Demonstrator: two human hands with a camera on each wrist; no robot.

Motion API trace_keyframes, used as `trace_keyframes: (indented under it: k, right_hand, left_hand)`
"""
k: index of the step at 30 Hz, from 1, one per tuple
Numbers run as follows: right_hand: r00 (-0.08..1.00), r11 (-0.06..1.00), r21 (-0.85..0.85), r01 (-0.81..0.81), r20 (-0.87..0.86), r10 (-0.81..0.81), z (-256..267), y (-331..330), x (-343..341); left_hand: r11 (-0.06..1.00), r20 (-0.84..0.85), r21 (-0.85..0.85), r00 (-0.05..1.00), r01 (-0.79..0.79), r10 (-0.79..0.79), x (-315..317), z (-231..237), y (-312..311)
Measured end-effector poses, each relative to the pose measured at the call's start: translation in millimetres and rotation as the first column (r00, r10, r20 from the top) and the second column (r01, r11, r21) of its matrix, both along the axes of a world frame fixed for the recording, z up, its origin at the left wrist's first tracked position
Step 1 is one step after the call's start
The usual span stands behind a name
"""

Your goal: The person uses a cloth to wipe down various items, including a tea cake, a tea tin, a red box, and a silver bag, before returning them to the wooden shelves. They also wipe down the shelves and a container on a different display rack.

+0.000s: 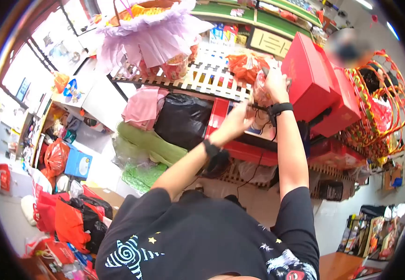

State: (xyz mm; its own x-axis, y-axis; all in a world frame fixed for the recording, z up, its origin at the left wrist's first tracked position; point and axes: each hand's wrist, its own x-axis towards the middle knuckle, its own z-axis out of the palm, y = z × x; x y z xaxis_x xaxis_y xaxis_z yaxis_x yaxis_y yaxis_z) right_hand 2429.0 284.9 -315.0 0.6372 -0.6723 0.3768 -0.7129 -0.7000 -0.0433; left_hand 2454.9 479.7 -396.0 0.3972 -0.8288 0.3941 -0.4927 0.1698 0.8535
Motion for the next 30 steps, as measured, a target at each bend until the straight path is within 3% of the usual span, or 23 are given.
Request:
trace_keyframes:
  k: [1,2,3,4,6,8,10,12,14,16,18,20,22,23,24,25,26,28,29,30]
  right_hand:
    - [0.999,0.995,0.085,-0.051,0.009,0.05,5,6,-5]
    - [0.996,0.983,0.16,-0.093,0.027,0.09,8,4,-10]
    - [0.983,0.985,0.07,-0.159,0.108,0.151,-11,-10,-12]
    - [0.911,0.913,0.21,-0.349,0.304,0.278,-10,-1,-22]
    - [0.908,0.909,0.189,-0.372,0.277,0.314,0,33,-45]
    - [0.948,0.927,0.247,-0.283,0.217,0.231,10,38,-61]
    - [0.914,0.97,0.04,-0.241,0.345,0.213,11,24,-58]
    - [0.96,0.987,-0.12,-0.108,0.246,0.135,19,7,-42]
    - [0.985,0.956,-0.291,0.035,0.171,0.016,-12,-19,-17]
    - [0.988,0.926,-0.378,0.005,0.143,0.053,-26,9,-29]
    - [0.921,0.97,-0.119,-0.214,0.307,0.241,-22,38,-46]
    - [0.816,0.916,0.067,-0.396,0.484,0.318,-18,72,-89]
    - [0.755,0.903,0.178,-0.392,0.623,0.205,-20,93,-151]
    - [0.756,0.926,0.247,-0.286,0.651,0.06,-8,89,-184]
    - [0.741,0.931,0.318,-0.18,0.667,-0.085,7,82,-215]
    - [0.668,0.979,0.182,-0.091,0.74,-0.075,20,62,-241]
    - [0.592,0.999,0.04,0.017,0.805,-0.043,37,30,-261]
    - [0.652,0.929,-0.356,0.097,0.728,0.211,88,-29,-282]
    - [0.729,0.894,-0.431,0.123,0.65,0.213,104,-67,-286]
    - [0.793,0.87,-0.482,0.099,0.567,0.224,108,-90,-278]
  left_hand:
    - [0.997,-0.103,-0.07,0.993,0.042,-0.049,9,10,-16]
    - [0.999,0.0,-0.047,1.0,0.0,0.0,20,2,-35]
    - [0.999,0.044,0.036,0.999,0.002,-0.003,28,-8,-55]
    - [0.994,0.025,0.02,0.994,0.103,-0.104,32,-4,-60]
    - [0.998,0.013,0.046,0.999,0.052,-0.053,30,-9,-62]
    - [0.996,0.203,0.018,0.975,0.086,-0.088,33,-19,-65]
    - [0.992,-0.034,-0.002,0.992,0.125,-0.125,17,-10,-54]
    - [0.982,-0.127,-0.012,0.974,0.188,-0.188,19,-30,-55]
    - [0.994,0.083,-0.027,0.991,0.108,-0.106,14,-43,-44]
    - [0.99,-0.164,-0.035,0.976,0.138,-0.142,4,-55,-28]
    - [0.984,-0.209,0.117,0.972,0.133,-0.106,-2,-41,-9]
    - [0.978,-0.19,0.2,0.982,0.053,-0.014,-7,-48,1]
    - [0.985,-0.234,0.133,0.969,0.107,-0.073,-11,-56,5]
    - [0.972,-0.29,0.194,0.954,0.132,-0.072,-14,-47,7]
    - [0.985,-0.206,0.129,0.974,0.118,-0.09,-18,-33,6]
    - [0.99,-0.118,0.073,0.987,0.118,-0.109,-21,-15,3]
    - [0.992,-0.026,0.009,0.992,0.124,-0.123,-23,3,-7]
    - [0.956,0.145,-0.292,0.988,-0.001,0.046,-35,29,-42]
    - [0.918,0.363,-0.394,0.909,-0.048,0.203,-36,41,-71]
    - [0.878,0.546,-0.467,0.747,-0.103,0.378,-30,47,-94]
